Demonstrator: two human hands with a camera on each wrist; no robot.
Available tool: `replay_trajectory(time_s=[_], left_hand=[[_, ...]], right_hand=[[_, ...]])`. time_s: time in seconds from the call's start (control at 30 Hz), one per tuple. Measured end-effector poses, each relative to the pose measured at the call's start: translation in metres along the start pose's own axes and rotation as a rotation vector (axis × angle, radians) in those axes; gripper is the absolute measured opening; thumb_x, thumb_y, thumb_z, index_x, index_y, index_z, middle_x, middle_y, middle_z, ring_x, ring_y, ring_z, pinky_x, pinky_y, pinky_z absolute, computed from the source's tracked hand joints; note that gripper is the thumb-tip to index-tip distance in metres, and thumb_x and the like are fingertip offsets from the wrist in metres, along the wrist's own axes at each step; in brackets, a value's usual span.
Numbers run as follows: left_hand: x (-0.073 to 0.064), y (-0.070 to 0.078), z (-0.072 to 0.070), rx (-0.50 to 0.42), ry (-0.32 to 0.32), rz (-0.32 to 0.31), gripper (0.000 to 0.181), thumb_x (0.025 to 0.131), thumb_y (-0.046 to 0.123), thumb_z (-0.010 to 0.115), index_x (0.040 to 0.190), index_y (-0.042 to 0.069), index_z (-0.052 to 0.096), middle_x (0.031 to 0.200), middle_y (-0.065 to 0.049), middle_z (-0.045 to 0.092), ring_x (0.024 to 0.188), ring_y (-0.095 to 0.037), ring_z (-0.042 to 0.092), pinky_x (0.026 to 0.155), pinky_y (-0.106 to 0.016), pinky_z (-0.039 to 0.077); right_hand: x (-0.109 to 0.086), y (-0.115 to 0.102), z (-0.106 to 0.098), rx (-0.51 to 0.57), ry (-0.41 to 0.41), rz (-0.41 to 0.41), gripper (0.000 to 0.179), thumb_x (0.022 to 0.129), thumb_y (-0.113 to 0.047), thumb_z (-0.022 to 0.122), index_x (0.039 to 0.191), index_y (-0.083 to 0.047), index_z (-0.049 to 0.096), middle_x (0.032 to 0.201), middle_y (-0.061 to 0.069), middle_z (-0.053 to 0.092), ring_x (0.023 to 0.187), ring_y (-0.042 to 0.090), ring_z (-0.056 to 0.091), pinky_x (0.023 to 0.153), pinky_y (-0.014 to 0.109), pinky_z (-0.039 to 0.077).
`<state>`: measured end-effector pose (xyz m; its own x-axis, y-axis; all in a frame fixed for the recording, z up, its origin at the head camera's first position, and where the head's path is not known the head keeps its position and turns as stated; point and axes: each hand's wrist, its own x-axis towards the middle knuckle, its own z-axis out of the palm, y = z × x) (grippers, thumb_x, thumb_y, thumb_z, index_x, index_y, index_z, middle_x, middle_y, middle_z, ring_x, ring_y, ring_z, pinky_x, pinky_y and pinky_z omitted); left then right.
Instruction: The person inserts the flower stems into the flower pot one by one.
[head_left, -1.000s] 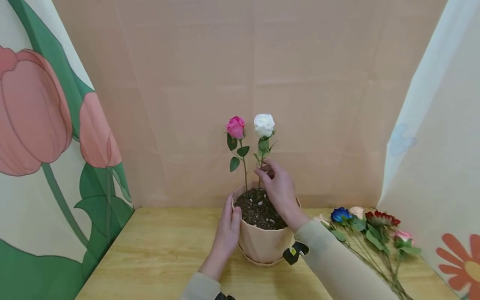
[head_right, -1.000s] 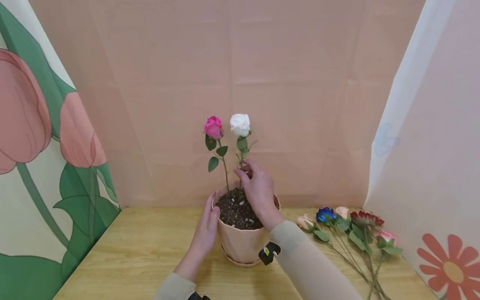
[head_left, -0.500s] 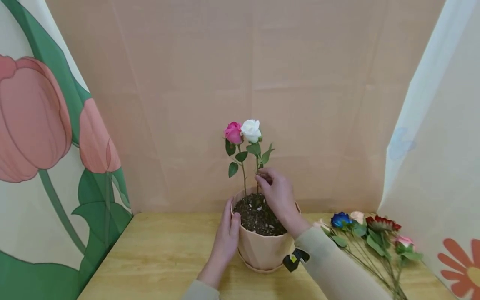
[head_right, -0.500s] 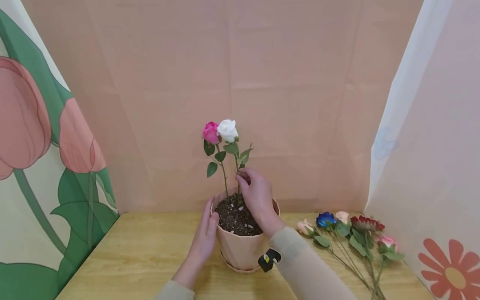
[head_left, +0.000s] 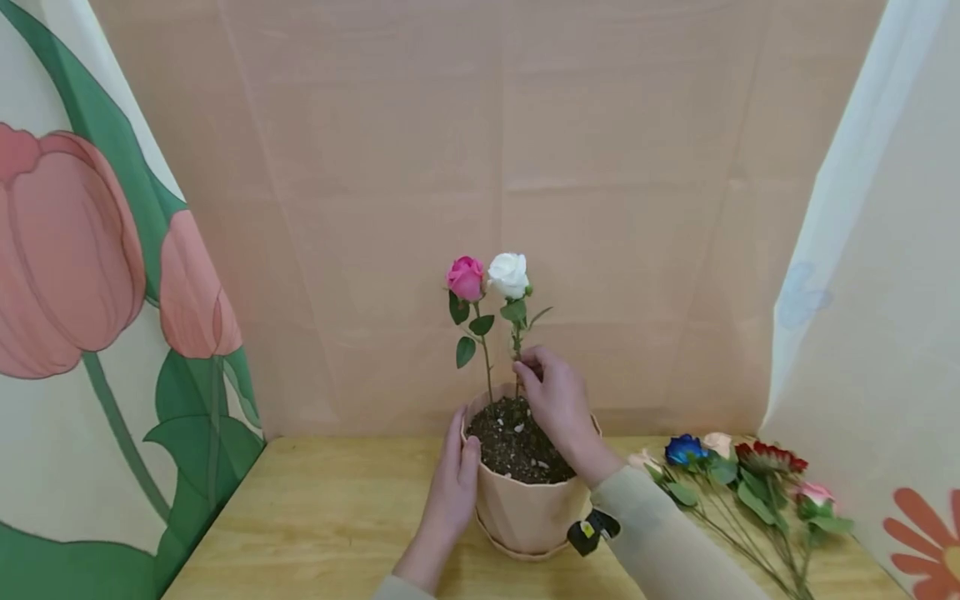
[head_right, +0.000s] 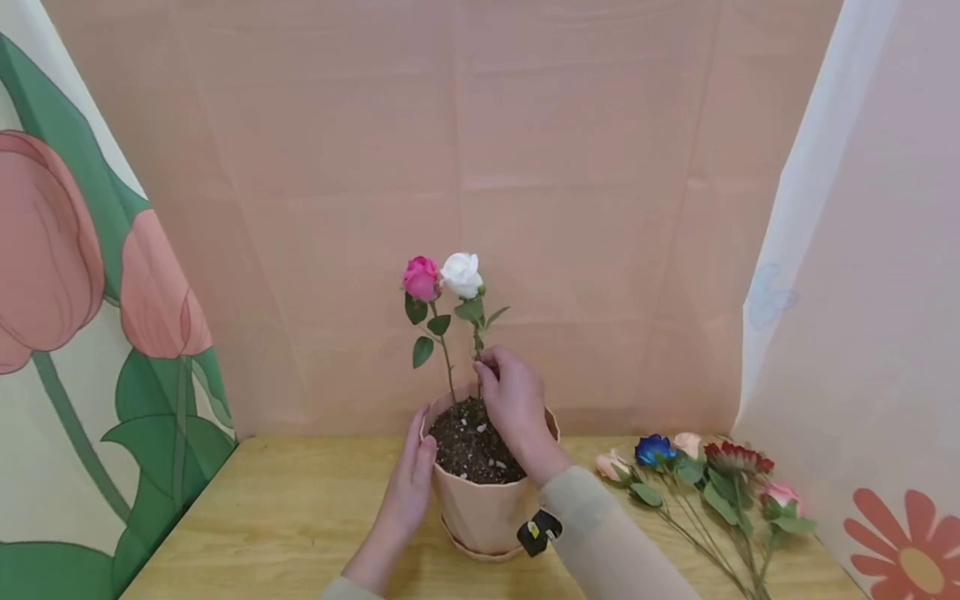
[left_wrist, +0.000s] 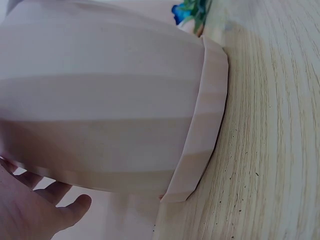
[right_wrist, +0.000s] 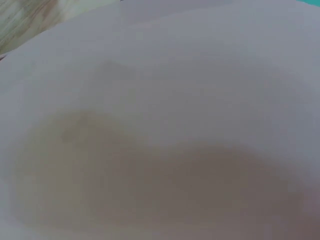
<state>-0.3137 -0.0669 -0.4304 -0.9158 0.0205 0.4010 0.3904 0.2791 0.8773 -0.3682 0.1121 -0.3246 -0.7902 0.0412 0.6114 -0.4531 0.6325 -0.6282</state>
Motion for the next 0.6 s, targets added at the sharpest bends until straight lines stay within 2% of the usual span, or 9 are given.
replay_trajectory(time_s=[0.23,0.47,0.6], left_hand=[[-0.0019,0.0025,0.0005,0.008,0.007,-0.010,0.058,0.121,0.035,0.041,0.175,0.016,0.031,0.176,-0.019,0.036,0.157,-0.044,0.038,0.125,-0.067,0.031],[-0.0026,0.0017,0.0010,0.009,-0.003,-0.013,0.059,0.121,0.037,0.041,0.175,0.015,0.031,0.176,-0.020,0.035,0.157,-0.045,0.038,0.124,-0.069,0.031],[-0.0018,0.0017,0.0028,0.003,0.006,-0.005,0.058,0.121,0.035,0.042,0.174,0.015,0.033,0.175,-0.019,0.037,0.157,-0.045,0.038,0.124,-0.067,0.032]], right_hand=[[-0.0014,-0.0018,-0.0009,-0.040,-0.023,-0.006,0.007,0.107,-0.014,0.074,0.106,-0.007,0.074,0.088,0.005,0.075,0.074,0.018,0.066,0.069,0.039,0.055],[-0.0027,-0.0010,0.0012,-0.005,-0.049,-0.013,0.007,0.106,-0.012,0.076,0.103,-0.007,0.073,0.081,0.002,0.070,0.069,0.015,0.062,0.064,0.036,0.053],[-0.0016,-0.0016,0.0024,-0.002,-0.066,-0.021,0.007,0.106,-0.012,0.076,0.103,-0.007,0.072,0.081,0.000,0.069,0.069,0.015,0.061,0.066,0.036,0.053]])
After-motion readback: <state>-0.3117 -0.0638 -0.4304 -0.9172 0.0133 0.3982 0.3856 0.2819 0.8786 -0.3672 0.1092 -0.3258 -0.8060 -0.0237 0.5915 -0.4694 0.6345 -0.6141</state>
